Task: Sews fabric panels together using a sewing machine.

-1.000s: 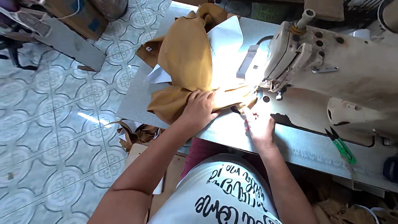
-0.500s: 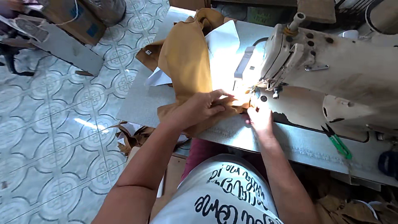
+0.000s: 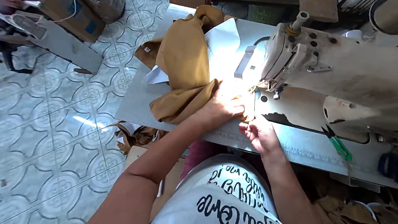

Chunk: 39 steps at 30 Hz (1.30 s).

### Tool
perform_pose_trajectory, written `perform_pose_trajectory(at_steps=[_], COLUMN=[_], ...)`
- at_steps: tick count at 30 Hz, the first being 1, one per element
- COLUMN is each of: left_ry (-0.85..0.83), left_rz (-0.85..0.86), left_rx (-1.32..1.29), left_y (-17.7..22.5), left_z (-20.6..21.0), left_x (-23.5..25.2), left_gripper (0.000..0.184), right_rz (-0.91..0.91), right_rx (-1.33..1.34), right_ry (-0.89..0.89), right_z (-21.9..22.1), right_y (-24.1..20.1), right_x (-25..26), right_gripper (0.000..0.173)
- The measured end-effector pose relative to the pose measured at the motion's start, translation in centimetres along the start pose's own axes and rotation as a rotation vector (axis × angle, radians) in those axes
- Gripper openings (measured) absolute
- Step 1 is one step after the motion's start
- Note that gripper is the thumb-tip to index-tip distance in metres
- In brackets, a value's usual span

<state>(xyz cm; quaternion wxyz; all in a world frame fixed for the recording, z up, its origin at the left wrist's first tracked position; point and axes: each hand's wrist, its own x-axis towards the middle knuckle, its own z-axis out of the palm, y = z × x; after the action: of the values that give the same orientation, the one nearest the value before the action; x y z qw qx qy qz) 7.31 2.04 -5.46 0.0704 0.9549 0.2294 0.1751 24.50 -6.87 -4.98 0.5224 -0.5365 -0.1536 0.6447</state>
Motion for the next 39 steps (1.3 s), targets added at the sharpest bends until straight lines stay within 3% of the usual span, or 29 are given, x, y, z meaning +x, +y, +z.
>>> perform_pose_trajectory(at_steps=[2,4,6,8,12,15,19,22,27,35,39], left_ry=[0.012,0.002,-0.016,0.007,0.012,-0.005,-0.07,-0.062,-0.036,-0.055,-0.083], left_rz=[0.017,0.018,0.009,0.001,-0.017,-0.031,0.03,0.043,0.043,0.03,0.084], left_rx=[0.016,0.042,0.055,0.011,-0.007,-0.03,-0.09,-0.094,-0.041,-0.034,-0.018], left_y=[0.2,0.8,0.9,0.5,0.0,0.0,-0.2,-0.4,-0.2,0.2,-0.4], left_z=[0.5,0.2,-0.1,-0.2,-0.3,-0.3,-0.2,0.1,0.7,0.7,0.7], left_x=[0.2,0.5,0.6,0.4,0.1,0.2,0.2,0.1,0.3,0.6,0.7], left_gripper=[0.024,0.022,0.023,0.025,0.026,0.026,0.028,0.021,0.025,0.025,0.032], right_rz=[-0.229,-0.47,-0.7,-0.912,-1.108,-1.235,-1.32,-1.309,-1.214,-1.254,-1.202], right_rx=[-0.274,-0.543,-0.862,-1.118,-1.422,-1.54,-1.535,-1.475,-1.442,-1.275,-1.318], right_ry=[0.027,0.095,0.223,0.316,0.235,0.146,0.105,0.113,0.155,0.136,0.154], right_z=[-0.5,-0.8,-1.5,-2.3,-3.6,-4.3,-4.9,-5.2,-4.6,-5.2,-5.2], right_y=[1.4,2.8,3.5,3.1,3.0,3.4,3.8,3.9,3.7,3.8,3.8], right_x=[-0.6,-1.0,-1.0,-0.5,0.6,1.4,1.8,2.1,2.1,1.7,1.7], right_gripper=[0.055,0.063,0.056,0.036,0.021,0.019,0.015,0.017,0.019,0.015,0.015])
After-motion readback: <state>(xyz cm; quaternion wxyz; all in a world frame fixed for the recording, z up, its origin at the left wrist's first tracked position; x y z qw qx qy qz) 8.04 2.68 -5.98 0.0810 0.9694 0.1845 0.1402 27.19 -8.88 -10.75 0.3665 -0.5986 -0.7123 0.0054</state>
